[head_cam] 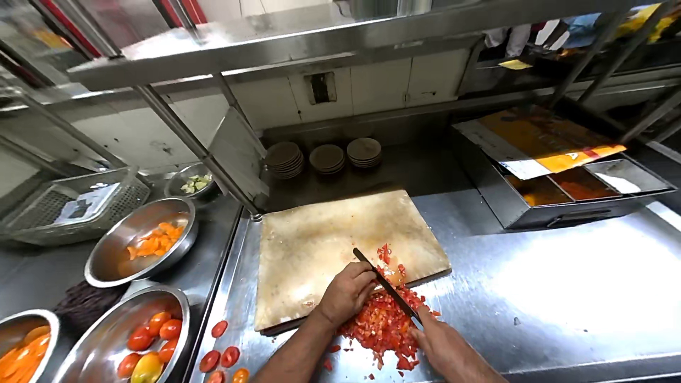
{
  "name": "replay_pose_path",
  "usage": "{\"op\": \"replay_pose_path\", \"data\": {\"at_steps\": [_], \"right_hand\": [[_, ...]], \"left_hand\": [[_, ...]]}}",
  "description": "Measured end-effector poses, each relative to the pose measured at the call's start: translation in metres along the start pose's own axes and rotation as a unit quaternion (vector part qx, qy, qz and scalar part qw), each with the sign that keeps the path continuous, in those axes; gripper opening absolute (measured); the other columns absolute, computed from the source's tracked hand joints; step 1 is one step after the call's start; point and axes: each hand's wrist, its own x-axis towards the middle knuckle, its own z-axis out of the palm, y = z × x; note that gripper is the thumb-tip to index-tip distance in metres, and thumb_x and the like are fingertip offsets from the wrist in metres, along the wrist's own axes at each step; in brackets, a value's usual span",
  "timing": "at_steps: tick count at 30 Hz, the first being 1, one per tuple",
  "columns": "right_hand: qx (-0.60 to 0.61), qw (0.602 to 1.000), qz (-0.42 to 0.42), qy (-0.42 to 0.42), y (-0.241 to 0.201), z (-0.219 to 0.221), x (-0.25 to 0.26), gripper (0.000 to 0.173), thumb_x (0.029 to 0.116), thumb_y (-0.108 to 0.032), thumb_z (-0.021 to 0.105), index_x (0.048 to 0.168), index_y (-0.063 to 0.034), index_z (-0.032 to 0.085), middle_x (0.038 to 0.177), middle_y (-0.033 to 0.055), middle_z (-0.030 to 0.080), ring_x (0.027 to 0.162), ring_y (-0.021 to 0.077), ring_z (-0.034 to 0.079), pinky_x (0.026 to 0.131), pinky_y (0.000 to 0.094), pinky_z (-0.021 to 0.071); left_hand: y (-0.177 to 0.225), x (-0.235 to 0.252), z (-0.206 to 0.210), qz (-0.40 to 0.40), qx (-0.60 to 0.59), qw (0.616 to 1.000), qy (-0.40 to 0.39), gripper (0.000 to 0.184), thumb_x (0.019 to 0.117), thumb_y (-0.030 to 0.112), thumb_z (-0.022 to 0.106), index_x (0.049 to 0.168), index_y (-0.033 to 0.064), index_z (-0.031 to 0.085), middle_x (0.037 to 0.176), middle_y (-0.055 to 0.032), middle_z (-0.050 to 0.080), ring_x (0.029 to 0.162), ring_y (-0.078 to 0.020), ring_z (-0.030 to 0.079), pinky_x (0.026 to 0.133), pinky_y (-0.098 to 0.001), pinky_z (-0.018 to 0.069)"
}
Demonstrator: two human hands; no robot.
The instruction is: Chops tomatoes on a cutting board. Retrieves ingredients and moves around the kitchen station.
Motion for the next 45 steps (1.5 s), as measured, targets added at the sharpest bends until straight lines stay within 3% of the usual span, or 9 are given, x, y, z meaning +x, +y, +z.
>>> {"op": "replay_pose_path", "data": {"at_steps": [6,11,16,23,26,32,36,41,45], "right_hand": [[-0.098,0.993,0.023,-0.06,-0.041,-0.047,-0.034,0.042,0.1096,-0.032,0.046,0.143,-0.0066,0.042,0.11,0.0245,0.068,0.105,0.0435,0.069,0.088,0.0596,0.0548],[-0.041,0.999,0.008,-0.028,-0.037,-0.006,0.001,0.042,0.1103,-0.031,0.044,0.143,-0.0053,0.041,0.11,0.0242,0.068,0.104,0.0424,0.07,0.089,0.058,0.0559],[-0.059,0.996,-0.01,-0.062,-0.044,-0.042,-0.015,0.043,0.1099,-0.03,0.045,0.145,-0.0062,0.039,0.108,0.0248,0.067,0.101,0.0431,0.069,0.086,0.059,0.0553],[-0.025,0.999,-0.017,-0.037,-0.036,-0.003,0.012,0.044,0.1101,-0.033,0.044,0.144,-0.0044,0.04,0.106,0.025,0.068,0.101,0.0427,0.07,0.088,0.0588,0.0554],[-0.042,0.998,-0.02,-0.033,-0.035,-0.008,0.008,0.042,0.1103,-0.032,0.044,0.143,-0.005,0.041,0.108,0.0252,0.068,0.103,0.0437,0.07,0.089,0.0593,0.0551],[-0.119,0.993,-0.005,-0.016,-0.046,-0.016,-0.009,0.039,0.1091,-0.028,0.045,0.142,-0.008,0.042,0.109,0.0238,0.07,0.105,0.0443,0.07,0.088,0.0607,0.0553],[-0.086,0.996,0.026,-0.009,-0.046,-0.043,-0.034,0.042,0.1097,-0.029,0.045,0.146,-0.0086,0.04,0.109,0.0232,0.069,0.104,0.0426,0.07,0.089,0.0582,0.0548],[-0.02,0.999,0.046,0.011,-0.019,-0.019,-0.004,0.043,0.1101,-0.029,0.044,0.147,-0.0079,0.038,0.112,0.0233,0.069,0.106,0.0418,0.07,0.091,0.0577,0.055],[-0.035,0.999,0.025,-0.021,-0.021,-0.046,-0.009,0.041,0.1103,-0.031,0.044,0.143,-0.0062,0.039,0.108,0.0239,0.067,0.1,0.0415,0.07,0.086,0.0579,0.0564]], "left_hand": [[-0.007,-0.009,-0.006,0.034,0.01,0.999,-0.011,0.021,0.1026,0.012,0.057,0.1,0.0046,0.076,0.112,-0.011,0.073,0.11,-0.0218,0.07,0.1,-0.0333,0.0554],[-0.007,-0.01,-0.004,0.035,0.005,0.999,-0.019,0.024,0.1047,0.014,0.054,0.102,0.0057,0.076,0.114,-0.0098,0.074,0.111,-0.0203,0.069,0.102,-0.0334,0.0547],[-0.008,-0.009,-0.007,0.049,0.006,0.999,-0.016,0.023,0.1027,0.009,0.053,0.099,0.0045,0.075,0.111,-0.0104,0.073,0.11,-0.0215,0.07,0.101,-0.0344,0.0549],[-0.008,-0.014,-0.007,0.026,0.002,1.0,-0.006,0.021,0.1045,0.016,0.055,0.102,0.0083,0.075,0.109,-0.0088,0.073,0.108,-0.0199,0.069,0.1,-0.0335,0.055],[-0.007,-0.009,-0.008,-0.02,0.004,1.0,-0.006,0.025,0.1021,0.03,0.061,0.118,0.015,0.073,0.116,-0.0111,0.068,0.113,-0.0265,0.064,0.102,-0.0453,0.0521],[0.013,0.026,-0.042,-0.083,0.074,0.975,-0.194,0.023,0.1008,0.026,0.058,0.115,0.0191,0.075,0.142,-0.0081,0.059,0.136,-0.0315,0.048,0.114,-0.0569,0.0335],[0.008,0.025,-0.035,-0.046,0.085,0.991,-0.097,0.046,0.0893,0.024,0.074,0.134,0.0273,0.066,0.154,-0.0112,0.048,0.145,-0.0351,0.041,0.114,-0.0623,0.0329],[0.0,0.025,-0.028,-0.056,0.005,0.983,-0.176,0.03,0.0999,0.022,0.063,0.127,0.0123,0.07,0.136,-0.0089,0.064,0.13,-0.0245,0.058,0.112,-0.0431,0.0458],[0.01,0.03,-0.021,-0.059,0.027,0.98,-0.187,0.03,0.1029,0.029,0.059,0.118,0.007,0.073,0.125,-0.0108,0.07,0.122,-0.024,0.064,0.108,-0.0406,0.0492]]}}
